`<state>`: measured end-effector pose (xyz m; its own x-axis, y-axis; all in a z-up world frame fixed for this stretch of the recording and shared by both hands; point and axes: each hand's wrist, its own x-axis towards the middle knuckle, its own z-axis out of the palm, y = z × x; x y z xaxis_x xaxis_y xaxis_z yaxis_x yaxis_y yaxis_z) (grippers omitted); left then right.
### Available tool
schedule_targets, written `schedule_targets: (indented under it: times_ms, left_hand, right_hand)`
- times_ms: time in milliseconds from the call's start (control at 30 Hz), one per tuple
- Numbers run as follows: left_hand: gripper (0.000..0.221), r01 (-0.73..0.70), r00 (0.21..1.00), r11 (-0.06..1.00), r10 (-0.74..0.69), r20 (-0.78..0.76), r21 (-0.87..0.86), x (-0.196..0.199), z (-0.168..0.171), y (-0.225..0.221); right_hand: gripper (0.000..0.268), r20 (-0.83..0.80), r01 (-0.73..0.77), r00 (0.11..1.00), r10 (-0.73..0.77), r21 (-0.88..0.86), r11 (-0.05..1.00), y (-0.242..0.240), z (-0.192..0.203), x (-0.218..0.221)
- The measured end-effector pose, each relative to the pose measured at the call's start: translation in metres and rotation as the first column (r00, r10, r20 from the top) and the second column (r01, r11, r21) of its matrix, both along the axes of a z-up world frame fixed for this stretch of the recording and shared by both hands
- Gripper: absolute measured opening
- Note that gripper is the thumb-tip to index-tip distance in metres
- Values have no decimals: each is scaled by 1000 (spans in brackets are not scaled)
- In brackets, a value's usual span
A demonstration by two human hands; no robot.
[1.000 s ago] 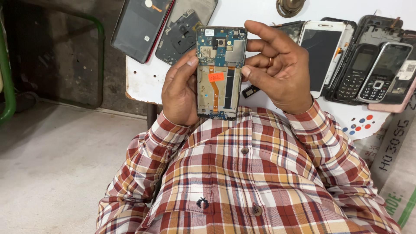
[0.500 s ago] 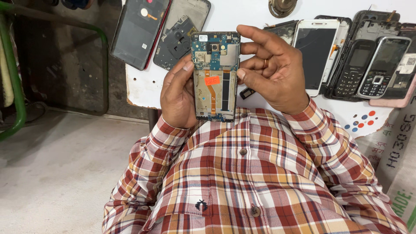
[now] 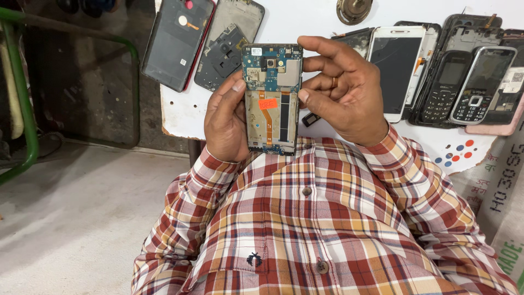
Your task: The person uses a yellow-handled screwdriver to remove screws from the internal frame of a disassembled smartphone. They then lift and inspect the motherboard and ribbon cables before placing the phone back on the table.
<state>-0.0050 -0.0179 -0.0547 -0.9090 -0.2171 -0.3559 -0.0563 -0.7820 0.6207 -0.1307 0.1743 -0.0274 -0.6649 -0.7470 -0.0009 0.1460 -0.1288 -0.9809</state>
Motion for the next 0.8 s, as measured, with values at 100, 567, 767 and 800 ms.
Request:
schedule_targets:
  times_ms: [100, 567, 767, 800]
  left_hand:
    - [40, -9, 1000, 1000, 9, 2, -19, 1, -2, 0]
    - [37, -20, 1000, 997, 20, -2, -71, 3, -7, 2]
    - [37, -11, 1000, 992, 8, -24, -128, 9, -12, 6]
    - [37, -22, 997, 979, 6, -82, -201, -2, -4, 5]
  right_hand:
    - [60, 2, 9, 1000, -10, 31, 999, 1, 0, 1]
    - [58, -23, 29, 999, -28, 30, 999, 4, 1, 4]
    - [52, -113, 102, 991, -74, 268, 958, 6, -3, 10]
    - [50, -192, 162, 977, -97, 360, 919, 1, 3, 2]
